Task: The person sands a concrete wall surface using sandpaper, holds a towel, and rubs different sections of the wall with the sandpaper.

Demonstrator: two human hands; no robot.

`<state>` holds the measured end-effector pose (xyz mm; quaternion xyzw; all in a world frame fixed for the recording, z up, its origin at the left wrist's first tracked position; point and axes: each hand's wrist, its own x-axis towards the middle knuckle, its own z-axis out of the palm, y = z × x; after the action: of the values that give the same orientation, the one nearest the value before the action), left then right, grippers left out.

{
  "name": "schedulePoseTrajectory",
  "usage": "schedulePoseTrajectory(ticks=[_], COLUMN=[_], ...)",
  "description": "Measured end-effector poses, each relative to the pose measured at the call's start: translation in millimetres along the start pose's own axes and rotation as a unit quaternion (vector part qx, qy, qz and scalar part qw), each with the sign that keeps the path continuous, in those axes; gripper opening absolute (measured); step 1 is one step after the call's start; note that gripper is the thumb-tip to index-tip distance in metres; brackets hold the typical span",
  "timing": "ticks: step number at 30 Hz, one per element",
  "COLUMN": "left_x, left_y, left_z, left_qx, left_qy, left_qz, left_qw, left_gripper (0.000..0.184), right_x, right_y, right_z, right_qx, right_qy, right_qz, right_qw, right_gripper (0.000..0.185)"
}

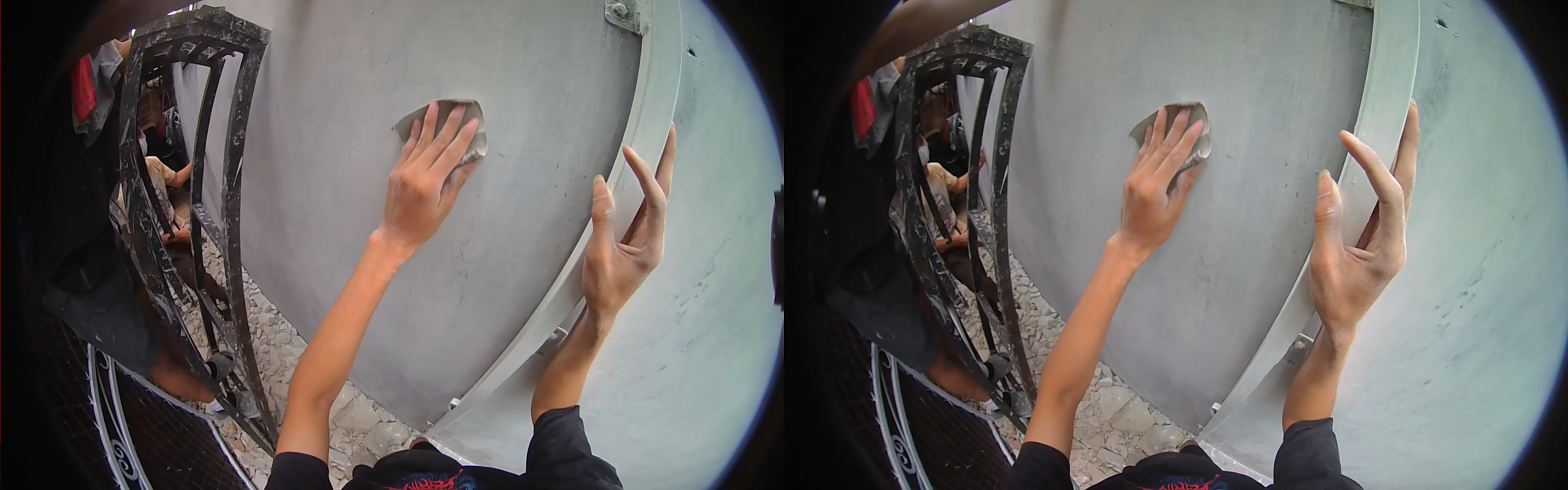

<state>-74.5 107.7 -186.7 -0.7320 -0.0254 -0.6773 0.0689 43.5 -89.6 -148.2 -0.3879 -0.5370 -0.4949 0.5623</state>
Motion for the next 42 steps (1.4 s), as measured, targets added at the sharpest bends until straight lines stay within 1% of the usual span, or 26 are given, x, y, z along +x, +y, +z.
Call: schedulePoseTrajectory(ticks=[2,3,4,6,8,10,12,13,15,17,19,22,25,27,30,31,33,34,36,39,40,42], left_x=[32,42,43,39,15,-28,-69,-68,-62,-12,50,87,50,-1,-45,-39,-9,16,61,73,64,19], left_y=[-6,-8,-8,-7,2,9,7,4,-7,-16,-19,-25,-14,-1,3,0,-13,-17,-18,-15,-12,3], left_z=[-2,-2,0,5,12,19,26,24,22,20,13,3,2,7,11,12,11,8,0,0,2,7], left_qx=[-0.021,-0.032,-0.036,0.008,0.002,-0.002,-0.002,-0.003,-0.006,-0.003,-0.027,-0.036,-0.025,-0.040,-0.025,-0.025,-0.002,-0.003,-0.006,-0.013,-0.011,-0.026], left_qy=[0.048,0.063,0.063,0.069,0.062,0.059,0.032,0.033,0.015,0.032,0.059,0.032,0.009,-0.013,-0.033,-0.031,-0.014,-0.014,0.021,0.011,0.007,-0.004], left_qz=[0.024,0.011,0.014,0.023,0.012,0.000,0.023,0.024,0.075,0.081,0.071,0.086,0.072,0.042,0.039,0.040,0.100,0.100,0.096,0.081,0.082,0.049], left_qw=[0.998,0.997,0.997,0.997,0.998,0.998,0.999,0.999,0.997,0.996,0.995,0.995,0.997,0.998,0.998,0.998,0.995,0.995,0.995,0.997,0.997,0.998], left_gripper=[0.046,0.042,0.042,0.043,0.044,0.046,0.048,0.048,0.048,0.048,0.049,0.048,0.052,0.055,0.054,0.054,0.053,0.053,0.052,0.048,0.048,0.055], right_x=[1,1,1,1,1,1,2,2,-1,3,1,1,0,1,1,1,1,1,1,1,0,-1], right_y=[0,-1,-2,-1,-1,-1,-2,-3,-3,-2,-2,-2,0,-1,-1,-1,-2,-2,-1,1,2,1], right_z=[0,0,0,0,-1,-1,-1,-2,-1,0,0,0,0,0,0,-1,0,0,0,0,0,1], right_qx=[-0.001,0.002,0.005,0.007,0.008,0.006,0.001,-0.002,0.003,0.012,0.018,0.016,0.030,0.022,0.020,0.021,0.033,0.043,0.040,0.045,0.050,0.052], right_qy=[0.000,0.000,0.000,0.001,0.000,-0.002,-0.001,-0.003,-0.001,0.001,0.001,0.004,0.006,0.004,0.003,0.001,0.004,0.009,0.008,0.009,0.009,0.011], right_qz=[-0.008,-0.003,0.003,0.000,0.000,-0.001,-0.003,-0.001,0.006,0.004,0.010,0.004,0.005,0.007,0.008,0.008,0.011,0.017,0.013,0.006,0.004,0.011], right_qw=[1.000,1.000,1.000,1.000,1.000,1.000,1.000,1.000,1.000,1.000,1.000,1.000,1.000,1.000,1.000,1.000,0.999,0.999,0.999,0.999,0.999,0.999], right_gripper=[0.037,0.037,0.037,0.038,0.038,0.037,0.037,0.037,0.037,0.036,0.037,0.037,0.037,0.036,0.036,0.036,0.037,0.037,0.037,0.038,0.038,0.038])
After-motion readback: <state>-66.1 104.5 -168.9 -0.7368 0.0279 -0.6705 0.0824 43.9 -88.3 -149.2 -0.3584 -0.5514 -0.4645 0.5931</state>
